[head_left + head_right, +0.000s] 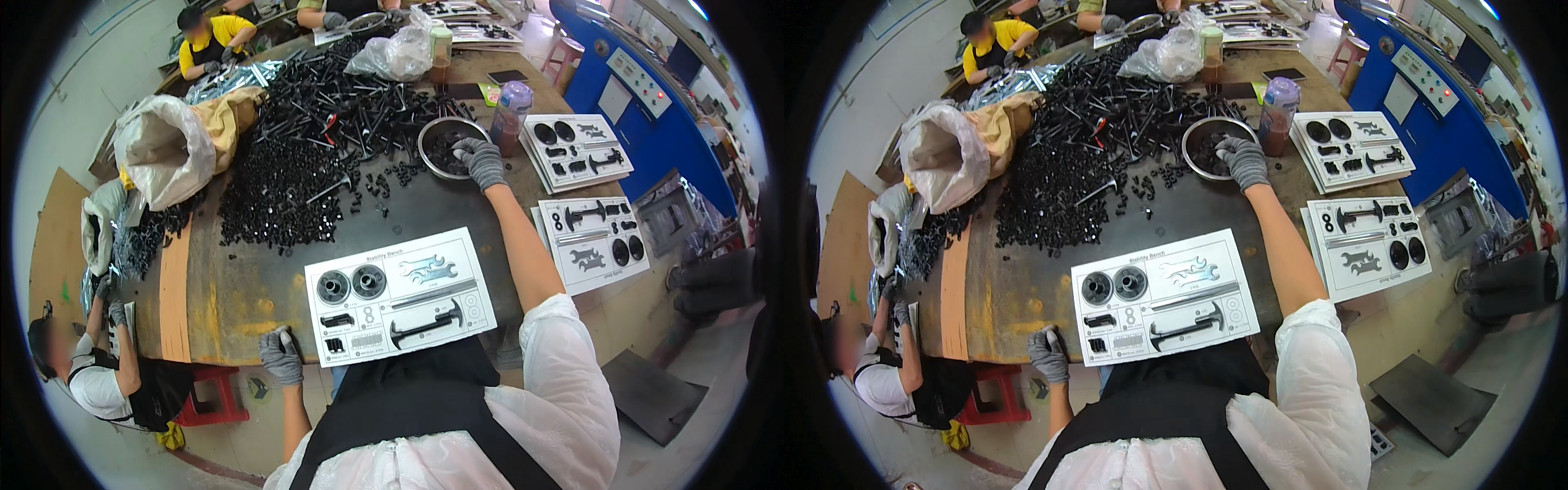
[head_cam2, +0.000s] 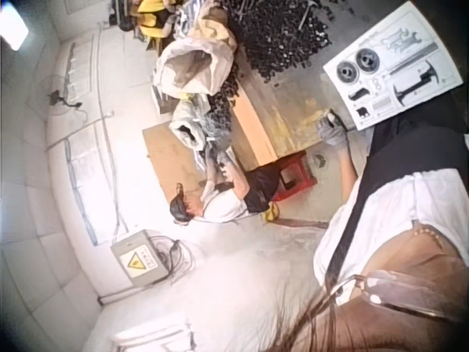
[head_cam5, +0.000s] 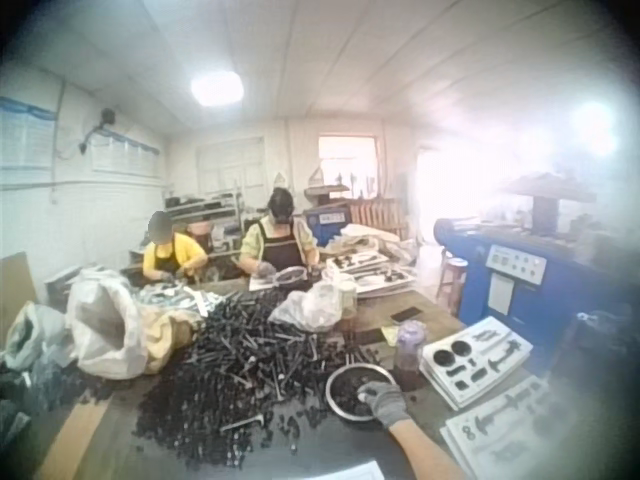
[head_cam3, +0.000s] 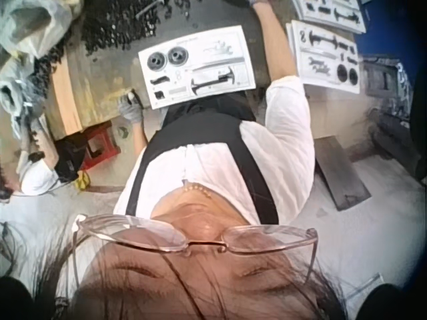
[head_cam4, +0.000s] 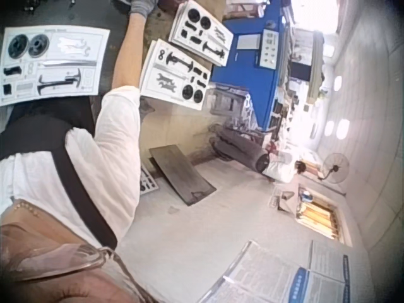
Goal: The person picks small black hardware components from a large pile and places them into designated slots on a white cardboard backing. They repeat this process for multiple kits, stacking completed units to the side.
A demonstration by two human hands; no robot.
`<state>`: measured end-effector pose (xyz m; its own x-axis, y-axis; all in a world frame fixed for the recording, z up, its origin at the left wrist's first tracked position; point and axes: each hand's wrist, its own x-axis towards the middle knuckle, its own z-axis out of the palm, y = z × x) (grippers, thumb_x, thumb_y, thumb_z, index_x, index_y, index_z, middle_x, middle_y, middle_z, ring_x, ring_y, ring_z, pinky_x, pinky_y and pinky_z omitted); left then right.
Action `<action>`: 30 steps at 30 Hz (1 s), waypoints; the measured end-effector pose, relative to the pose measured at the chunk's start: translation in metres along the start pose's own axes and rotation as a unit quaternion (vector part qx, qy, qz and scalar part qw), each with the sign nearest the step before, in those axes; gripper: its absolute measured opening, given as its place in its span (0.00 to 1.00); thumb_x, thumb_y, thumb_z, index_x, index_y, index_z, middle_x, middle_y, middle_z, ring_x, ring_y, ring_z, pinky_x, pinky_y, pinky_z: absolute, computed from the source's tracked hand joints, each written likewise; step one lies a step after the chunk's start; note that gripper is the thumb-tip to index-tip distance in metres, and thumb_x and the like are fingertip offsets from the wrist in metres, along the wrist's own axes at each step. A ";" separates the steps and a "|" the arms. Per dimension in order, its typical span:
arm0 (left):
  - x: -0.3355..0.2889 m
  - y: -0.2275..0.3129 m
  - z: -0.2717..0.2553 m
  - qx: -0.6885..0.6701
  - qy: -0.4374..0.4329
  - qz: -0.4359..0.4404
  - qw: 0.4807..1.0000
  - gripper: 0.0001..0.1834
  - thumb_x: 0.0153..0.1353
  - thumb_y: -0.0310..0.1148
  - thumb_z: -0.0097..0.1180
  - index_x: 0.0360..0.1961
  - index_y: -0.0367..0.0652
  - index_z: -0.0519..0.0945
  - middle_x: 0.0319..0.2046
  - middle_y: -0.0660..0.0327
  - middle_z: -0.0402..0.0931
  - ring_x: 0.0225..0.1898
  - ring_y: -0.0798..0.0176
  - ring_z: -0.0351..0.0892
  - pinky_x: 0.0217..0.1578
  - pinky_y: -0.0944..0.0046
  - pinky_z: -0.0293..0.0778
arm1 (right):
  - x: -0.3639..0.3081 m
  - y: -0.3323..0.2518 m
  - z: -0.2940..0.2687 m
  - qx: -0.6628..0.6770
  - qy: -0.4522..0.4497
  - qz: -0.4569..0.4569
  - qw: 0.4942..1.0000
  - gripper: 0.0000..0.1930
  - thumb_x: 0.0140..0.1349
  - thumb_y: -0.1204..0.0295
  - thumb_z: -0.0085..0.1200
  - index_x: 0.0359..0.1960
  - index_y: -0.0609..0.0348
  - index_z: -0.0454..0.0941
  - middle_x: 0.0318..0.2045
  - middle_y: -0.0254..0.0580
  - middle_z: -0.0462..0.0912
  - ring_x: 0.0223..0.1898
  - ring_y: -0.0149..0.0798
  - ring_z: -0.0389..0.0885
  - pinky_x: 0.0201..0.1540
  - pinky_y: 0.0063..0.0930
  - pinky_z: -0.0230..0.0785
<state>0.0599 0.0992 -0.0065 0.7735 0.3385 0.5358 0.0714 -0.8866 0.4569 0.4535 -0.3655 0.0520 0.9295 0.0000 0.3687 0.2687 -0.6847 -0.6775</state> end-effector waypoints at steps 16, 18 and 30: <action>-0.011 -0.013 0.007 -0.038 -0.003 -0.018 0.999 0.12 0.70 0.31 0.49 0.38 0.34 0.81 0.34 0.56 0.80 0.36 0.61 0.77 0.42 0.62 0.73 | -0.283 -0.101 -0.080 0.055 -0.179 0.316 0.930 0.09 0.58 0.77 0.61 0.40 0.62 0.81 0.33 0.42 0.85 0.34 0.29 0.81 0.40 0.22 0.75; -0.011 -0.013 0.008 -0.051 -0.002 -0.038 0.998 0.12 0.69 0.32 0.50 0.37 0.34 0.82 0.33 0.55 0.79 0.36 0.59 0.77 0.43 0.61 0.72 | -0.294 -0.097 -0.078 0.156 -0.160 0.316 0.922 0.09 0.59 0.81 0.58 0.42 0.62 0.80 0.35 0.40 0.85 0.35 0.28 0.81 0.42 0.22 0.75; -0.008 -0.007 0.009 -0.099 0.005 -0.060 0.993 0.11 0.67 0.30 0.50 0.36 0.34 0.82 0.33 0.54 0.79 0.36 0.58 0.77 0.43 0.59 0.72 | -0.309 -0.094 -0.070 -0.035 -0.153 0.183 0.970 0.13 0.52 0.73 0.66 0.41 0.47 0.85 0.33 0.33 0.75 0.32 0.33 0.76 0.43 0.27 0.73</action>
<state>0.0587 0.0996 -0.0201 0.7608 0.4422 0.4750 0.0376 -0.7607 0.6480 0.1235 -0.3526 0.0461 0.9937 -0.0436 -0.1033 -0.1024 -0.7276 -0.6783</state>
